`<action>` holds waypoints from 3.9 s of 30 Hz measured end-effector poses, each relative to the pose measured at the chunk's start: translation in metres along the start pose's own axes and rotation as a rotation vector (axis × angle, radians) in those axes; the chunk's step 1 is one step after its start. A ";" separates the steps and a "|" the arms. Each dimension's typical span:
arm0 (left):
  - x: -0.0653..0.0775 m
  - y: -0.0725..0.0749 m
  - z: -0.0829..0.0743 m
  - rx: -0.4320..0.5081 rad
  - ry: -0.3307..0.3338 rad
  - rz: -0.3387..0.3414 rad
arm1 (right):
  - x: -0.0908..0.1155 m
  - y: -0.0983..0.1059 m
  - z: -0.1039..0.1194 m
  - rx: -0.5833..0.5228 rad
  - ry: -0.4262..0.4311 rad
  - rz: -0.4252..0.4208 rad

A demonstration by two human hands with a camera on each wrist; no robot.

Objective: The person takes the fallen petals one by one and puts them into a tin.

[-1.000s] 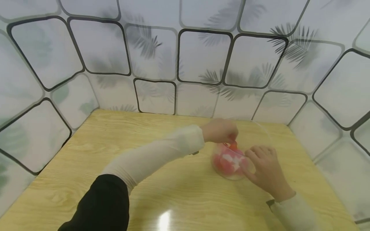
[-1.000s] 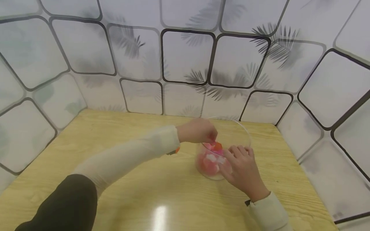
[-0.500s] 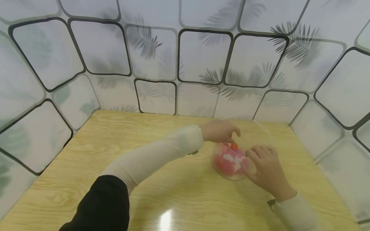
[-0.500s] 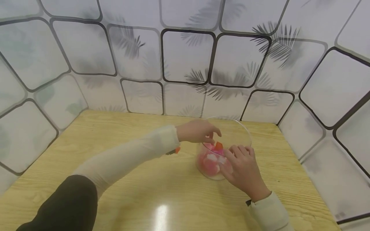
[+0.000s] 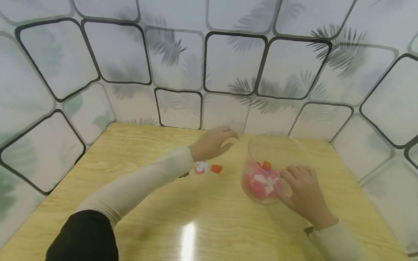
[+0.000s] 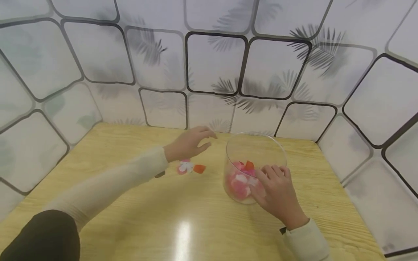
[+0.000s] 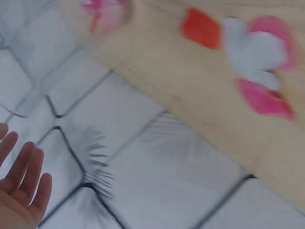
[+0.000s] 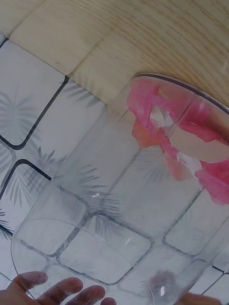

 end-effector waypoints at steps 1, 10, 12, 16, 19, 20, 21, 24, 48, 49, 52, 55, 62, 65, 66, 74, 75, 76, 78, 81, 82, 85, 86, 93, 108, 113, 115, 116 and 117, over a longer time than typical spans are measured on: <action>0.007 -0.002 0.008 -0.020 0.010 0.016 | 0.000 0.000 0.000 0.000 -0.001 0.001; 0.059 -0.047 0.075 -0.160 0.183 0.365 | 0.001 -0.001 -0.004 0.004 -0.023 0.041; 0.064 -0.053 0.087 -0.195 0.187 0.389 | 0.001 -0.001 -0.003 0.004 -0.021 0.039; 0.070 -0.056 0.111 -0.192 0.227 0.376 | 0.000 0.000 -0.002 0.001 -0.020 0.039; 0.073 -0.060 0.125 -0.155 0.270 0.395 | 0.001 -0.001 -0.002 0.001 -0.027 0.057; 0.074 -0.061 0.129 -0.147 0.278 0.410 | 0.001 -0.001 -0.002 0.001 -0.028 0.063; 0.075 -0.063 0.131 -0.142 0.283 0.425 | 0.001 -0.002 -0.002 0.002 -0.029 0.065; 0.075 -0.064 0.133 -0.136 0.287 0.436 | 0.002 -0.002 -0.003 0.005 -0.032 0.074; 0.050 -0.010 0.095 -0.237 0.125 0.107 | 0.003 0.003 -0.001 0.002 -0.022 0.015; 0.046 -0.006 0.090 -0.234 0.109 0.096 | 0.002 0.003 -0.001 0.000 -0.021 0.013; 0.029 0.004 0.069 -0.228 0.067 0.075 | 0.002 0.004 -0.001 0.000 -0.014 -0.001; 0.008 0.015 0.042 -0.206 0.038 0.060 | 0.002 0.003 -0.002 0.003 -0.016 0.012; -0.037 0.026 -0.026 -0.189 -0.063 0.017 | 0.001 -0.002 -0.003 0.008 -0.022 0.056; -0.050 0.016 -0.045 -0.217 -0.095 0.042 | -0.001 -0.001 -0.002 0.003 -0.017 0.035; -0.054 0.012 -0.049 -0.224 -0.101 0.058 | -0.002 0.000 -0.001 0.002 -0.014 0.026; -0.075 -0.025 -0.062 -0.431 -0.075 0.173 | -0.004 0.000 0.002 -0.013 -0.009 -0.001; -0.076 -0.029 -0.060 -0.476 -0.055 0.200 | -0.004 -0.001 0.002 -0.012 -0.011 0.005; -0.077 -0.033 -0.058 -0.513 -0.033 0.229 | -0.004 -0.001 0.003 -0.011 -0.010 0.002; -0.079 -0.039 -0.055 -0.554 0.001 0.280 | -0.004 -0.002 0.003 -0.010 -0.013 0.011; -0.079 -0.043 -0.050 -0.539 0.061 0.337 | -0.003 -0.004 0.002 -0.010 -0.019 0.035; -0.079 -0.043 -0.049 -0.523 0.074 0.342 | -0.003 -0.004 0.002 -0.009 -0.021 0.042; -0.078 -0.041 -0.045 -0.460 0.100 0.327 | -0.003 -0.004 0.002 -0.008 -0.020 0.035; -0.077 -0.039 -0.045 -0.438 0.102 0.311 | -0.003 -0.003 0.002 -0.010 -0.017 0.019; -0.055 -0.008 -0.045 -0.350 0.008 0.054 | -0.003 -0.001 0.003 -0.008 -0.018 0.010; 0.019 -0.059 0.032 -0.265 0.080 0.328 | 0.001 -0.003 -0.004 -0.004 -0.028 0.042; 0.036 -0.094 0.050 -0.310 0.036 0.484 | 0.001 -0.003 -0.003 -0.011 -0.022 0.043; 0.039 -0.101 0.054 -0.334 0.005 0.475 | 0.001 -0.004 -0.004 -0.012 -0.022 0.050; 0.040 -0.104 0.057 -0.343 -0.004 0.467 | 0.001 -0.004 -0.004 -0.013 -0.023 0.053; 0.041 -0.106 0.059 -0.353 -0.008 0.459 | 0.002 -0.004 -0.004 -0.012 -0.023 0.055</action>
Point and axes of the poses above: each hand's wrist, its own x-axis away from the middle knuckle, its own y-axis out of the back of the hand, z = x × y, the point moved 9 cm from there along -x, towards the middle knuckle, and after that the axes turned 13 degrees about x, right-handed, at the moved point
